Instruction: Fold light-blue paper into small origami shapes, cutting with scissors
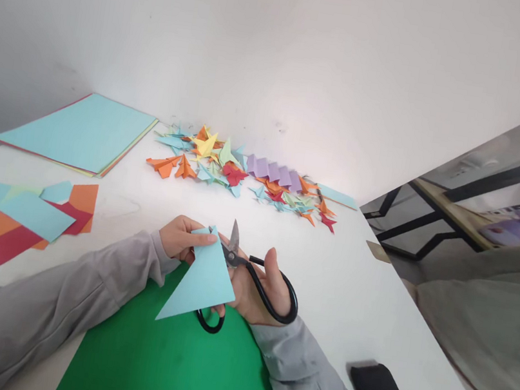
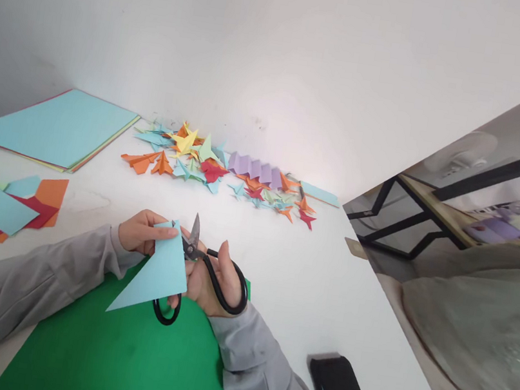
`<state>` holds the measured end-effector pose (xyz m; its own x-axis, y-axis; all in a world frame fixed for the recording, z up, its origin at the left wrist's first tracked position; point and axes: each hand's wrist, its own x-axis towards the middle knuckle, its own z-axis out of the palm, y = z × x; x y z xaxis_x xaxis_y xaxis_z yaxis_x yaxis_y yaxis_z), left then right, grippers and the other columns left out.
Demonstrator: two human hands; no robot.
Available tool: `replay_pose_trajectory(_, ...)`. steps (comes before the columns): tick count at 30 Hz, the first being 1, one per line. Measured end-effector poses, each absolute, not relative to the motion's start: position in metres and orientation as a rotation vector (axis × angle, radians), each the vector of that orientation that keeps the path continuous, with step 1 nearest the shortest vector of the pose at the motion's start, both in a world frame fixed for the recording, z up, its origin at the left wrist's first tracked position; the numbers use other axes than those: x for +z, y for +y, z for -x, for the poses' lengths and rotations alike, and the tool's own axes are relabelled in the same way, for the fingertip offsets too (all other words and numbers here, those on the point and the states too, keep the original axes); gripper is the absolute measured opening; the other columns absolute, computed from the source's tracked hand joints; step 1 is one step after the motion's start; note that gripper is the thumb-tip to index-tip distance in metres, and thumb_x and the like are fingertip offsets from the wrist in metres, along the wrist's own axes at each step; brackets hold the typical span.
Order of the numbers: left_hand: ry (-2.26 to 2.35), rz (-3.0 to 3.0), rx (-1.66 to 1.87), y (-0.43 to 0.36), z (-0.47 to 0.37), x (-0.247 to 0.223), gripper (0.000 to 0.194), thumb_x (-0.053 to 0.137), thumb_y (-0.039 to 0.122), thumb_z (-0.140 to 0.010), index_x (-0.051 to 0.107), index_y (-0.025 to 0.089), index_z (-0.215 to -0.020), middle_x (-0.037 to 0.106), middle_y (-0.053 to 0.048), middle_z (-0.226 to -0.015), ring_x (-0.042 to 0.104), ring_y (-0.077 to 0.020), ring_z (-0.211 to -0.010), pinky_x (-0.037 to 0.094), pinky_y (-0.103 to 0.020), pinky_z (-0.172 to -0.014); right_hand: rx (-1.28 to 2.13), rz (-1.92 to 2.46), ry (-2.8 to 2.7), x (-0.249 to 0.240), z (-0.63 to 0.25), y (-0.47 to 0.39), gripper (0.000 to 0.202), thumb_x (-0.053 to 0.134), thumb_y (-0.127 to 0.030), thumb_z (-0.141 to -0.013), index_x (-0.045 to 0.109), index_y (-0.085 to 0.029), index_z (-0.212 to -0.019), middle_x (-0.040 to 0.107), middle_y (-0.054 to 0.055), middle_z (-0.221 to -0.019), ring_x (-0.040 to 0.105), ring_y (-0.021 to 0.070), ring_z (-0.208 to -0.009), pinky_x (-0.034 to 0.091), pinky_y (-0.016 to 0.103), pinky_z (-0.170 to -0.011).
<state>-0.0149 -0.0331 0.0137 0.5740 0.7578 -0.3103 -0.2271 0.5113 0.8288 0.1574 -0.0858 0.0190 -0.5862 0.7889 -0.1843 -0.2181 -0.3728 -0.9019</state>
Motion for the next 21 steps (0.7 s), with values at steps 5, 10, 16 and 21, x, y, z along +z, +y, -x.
replay_pose_trajectory(5,0.769,-0.819,0.687,-0.033,0.014,0.015,0.045,0.077,0.033,-0.049,0.068,0.005,-0.083,0.060,-0.004,-0.053,0.056,-0.0124,-0.046,0.048,-0.023,-0.043,1.915,0.880,-1.224,0.019,-0.156,-0.085,0.088,-0.002,-0.073,-0.070,0.045,-0.017,-0.119,0.056,0.007,-0.068,0.048,0.0178,-0.052,0.036,0.029,-0.050)
replay_pose_trajectory(10,0.794,-0.796,0.691,-0.033,0.013,0.015,0.046,0.077,0.033,-0.048,0.068,0.004,-0.083,0.059,-0.005,-0.052,0.056,-0.0130,-0.045,0.048,-0.025,-0.043,1.881,0.894,-1.211,0.020,-0.153,-0.085,0.089,-0.002,-0.074,-0.068,0.047,-0.016,-0.117,0.055,0.006,-0.065,0.047,0.0174,-0.051,0.036,0.029,-0.050)
replay_pose_trajectory(16,0.786,-0.758,0.733,-0.032,0.013,0.017,0.035,0.078,0.031,-0.045,0.066,0.005,-0.065,0.060,-0.006,-0.050,0.056,-0.0144,-0.044,0.048,-0.026,-0.042,1.942,0.772,-1.076,0.024,-0.153,-0.086,0.085,0.006,-0.075,-0.069,0.043,-0.019,-0.120,0.052,0.003,-0.062,0.047,0.0164,-0.048,0.038,0.030,-0.051)
replay_pose_trajectory(21,0.816,-0.729,0.763,-0.031,0.014,0.018,0.029,0.079,0.028,-0.043,0.061,0.007,-0.052,0.058,-0.004,-0.043,0.054,-0.0139,-0.039,0.046,-0.024,-0.036,1.861,0.683,-0.901,0.034,-0.168,-0.076,0.075,0.015,-0.075,-0.070,0.043,-0.025,-0.118,0.048,0.000,-0.063,0.044,0.0138,-0.049,0.039,0.032,-0.054)
